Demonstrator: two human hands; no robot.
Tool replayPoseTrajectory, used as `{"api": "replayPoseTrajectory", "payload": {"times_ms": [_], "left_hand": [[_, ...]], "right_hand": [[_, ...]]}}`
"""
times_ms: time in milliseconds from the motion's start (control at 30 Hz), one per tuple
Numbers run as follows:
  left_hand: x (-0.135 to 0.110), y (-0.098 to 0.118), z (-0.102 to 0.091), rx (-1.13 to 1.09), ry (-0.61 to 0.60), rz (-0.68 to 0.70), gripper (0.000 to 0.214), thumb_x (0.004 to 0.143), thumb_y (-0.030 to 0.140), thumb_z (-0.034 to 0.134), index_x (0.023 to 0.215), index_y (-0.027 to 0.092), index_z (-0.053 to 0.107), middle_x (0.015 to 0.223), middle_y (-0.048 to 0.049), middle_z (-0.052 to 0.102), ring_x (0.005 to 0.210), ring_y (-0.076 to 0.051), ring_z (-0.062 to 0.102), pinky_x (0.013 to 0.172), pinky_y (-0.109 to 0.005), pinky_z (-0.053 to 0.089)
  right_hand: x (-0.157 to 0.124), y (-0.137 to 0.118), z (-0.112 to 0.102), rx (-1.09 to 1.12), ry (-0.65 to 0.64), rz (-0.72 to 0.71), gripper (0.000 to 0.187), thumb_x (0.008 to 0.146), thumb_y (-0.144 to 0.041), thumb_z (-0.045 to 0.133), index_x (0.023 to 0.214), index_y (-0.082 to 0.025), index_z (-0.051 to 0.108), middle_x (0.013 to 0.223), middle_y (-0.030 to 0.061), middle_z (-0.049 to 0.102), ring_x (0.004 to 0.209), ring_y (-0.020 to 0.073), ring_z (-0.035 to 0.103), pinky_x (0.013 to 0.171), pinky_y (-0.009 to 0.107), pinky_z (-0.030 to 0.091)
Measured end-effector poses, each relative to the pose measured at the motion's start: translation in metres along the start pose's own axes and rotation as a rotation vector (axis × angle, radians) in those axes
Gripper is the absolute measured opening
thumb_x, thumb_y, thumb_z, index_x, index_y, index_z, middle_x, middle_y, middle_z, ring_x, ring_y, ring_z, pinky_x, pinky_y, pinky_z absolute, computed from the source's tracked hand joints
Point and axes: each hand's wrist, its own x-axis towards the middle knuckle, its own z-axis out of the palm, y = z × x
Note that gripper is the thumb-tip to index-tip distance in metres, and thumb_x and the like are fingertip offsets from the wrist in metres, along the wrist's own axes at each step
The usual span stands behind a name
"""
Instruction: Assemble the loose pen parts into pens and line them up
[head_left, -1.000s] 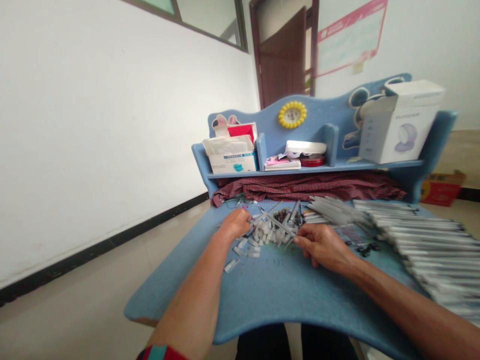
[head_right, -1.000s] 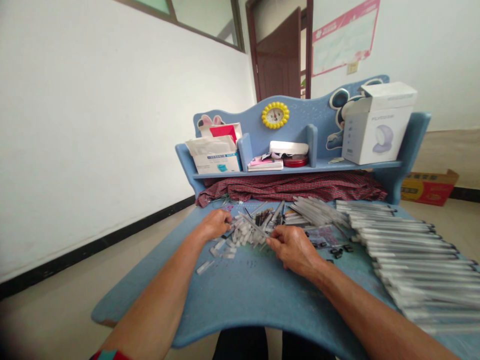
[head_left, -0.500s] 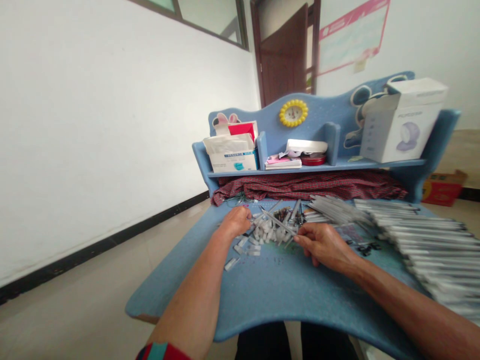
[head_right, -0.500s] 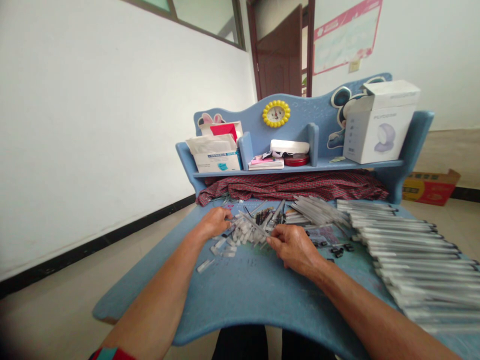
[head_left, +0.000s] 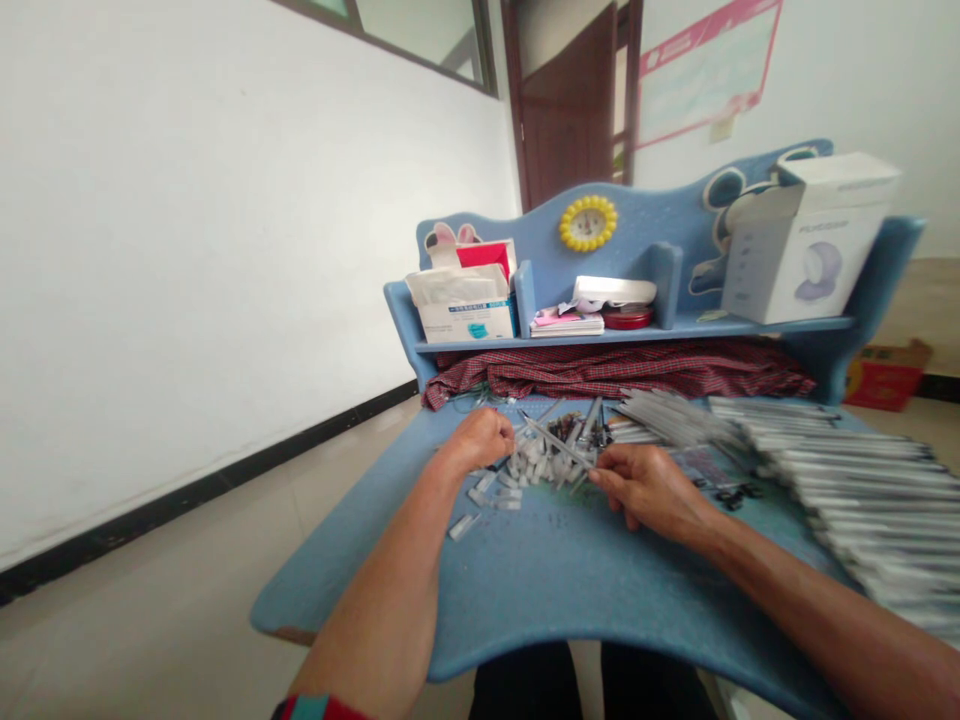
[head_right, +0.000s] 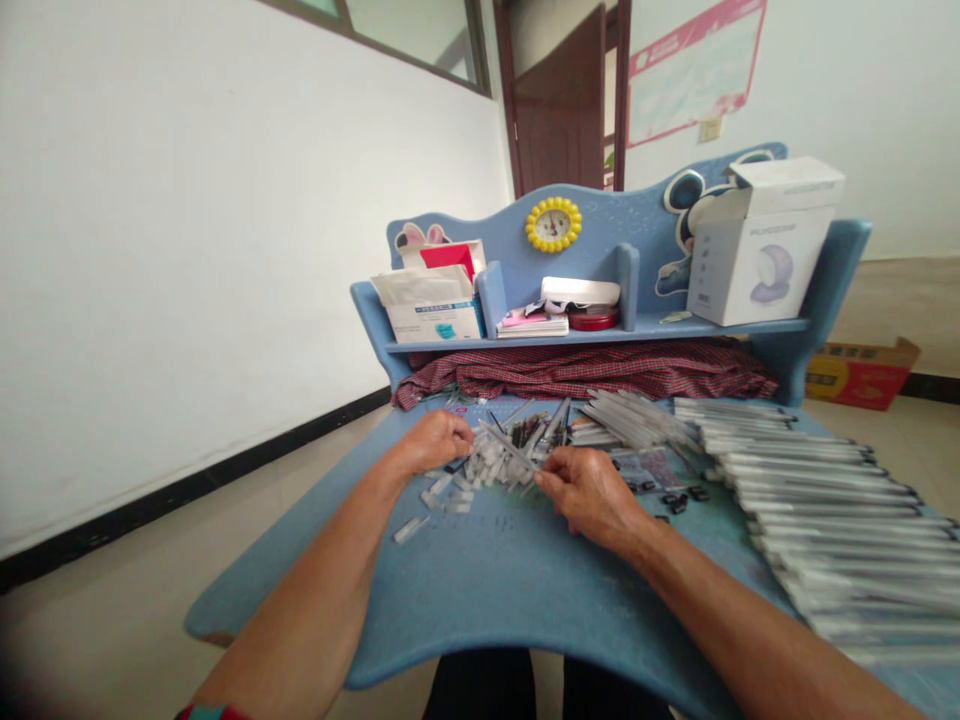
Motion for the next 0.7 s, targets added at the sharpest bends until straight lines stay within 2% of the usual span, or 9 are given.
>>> {"api": "replayPoseTrajectory", "payload": {"times_ms": [200, 433, 700], "left_hand": [[0.000, 0.004, 0.005, 0.020, -0.033, -0.033, 0.011, 0.064, 0.021, 0.063, 0.070, 0.016, 0.071, 0.057, 0.0024, 0.061, 0.057, -0.011, 0.053, 0.051, -0.018, 0.036], [0.000, 0.006, 0.005, 0.043, -0.047, -0.054, 0.013, 0.065, 0.020, 0.061, 0.071, 0.014, 0.071, 0.057, 0.0009, 0.060, 0.058, -0.012, 0.054, 0.055, -0.020, 0.038], [0.002, 0.005, 0.007, 0.044, -0.069, -0.066, 0.012, 0.067, 0.022, 0.061, 0.066, 0.014, 0.070, 0.052, 0.0010, 0.059, 0.055, -0.011, 0.053, 0.052, -0.019, 0.037]], "right_hand": [[-0.003, -0.007, -0.003, -0.084, -0.005, 0.002, 0.016, 0.078, -0.028, 0.049, 0.065, -0.018, 0.052, 0.047, -0.0054, 0.048, 0.034, 0.0071, 0.043, 0.036, 0.018, 0.028], [-0.012, -0.020, 0.001, -0.268, -0.085, -0.119, 0.016, 0.069, -0.018, 0.049, 0.053, -0.017, 0.050, 0.048, -0.0030, 0.043, 0.048, 0.0086, 0.041, 0.043, 0.020, 0.023], [-0.009, -0.020, 0.010, -0.379, -0.040, -0.061, 0.017, 0.070, -0.022, 0.050, 0.055, -0.017, 0.054, 0.050, -0.0012, 0.045, 0.050, 0.0100, 0.040, 0.046, 0.022, 0.023]]}}
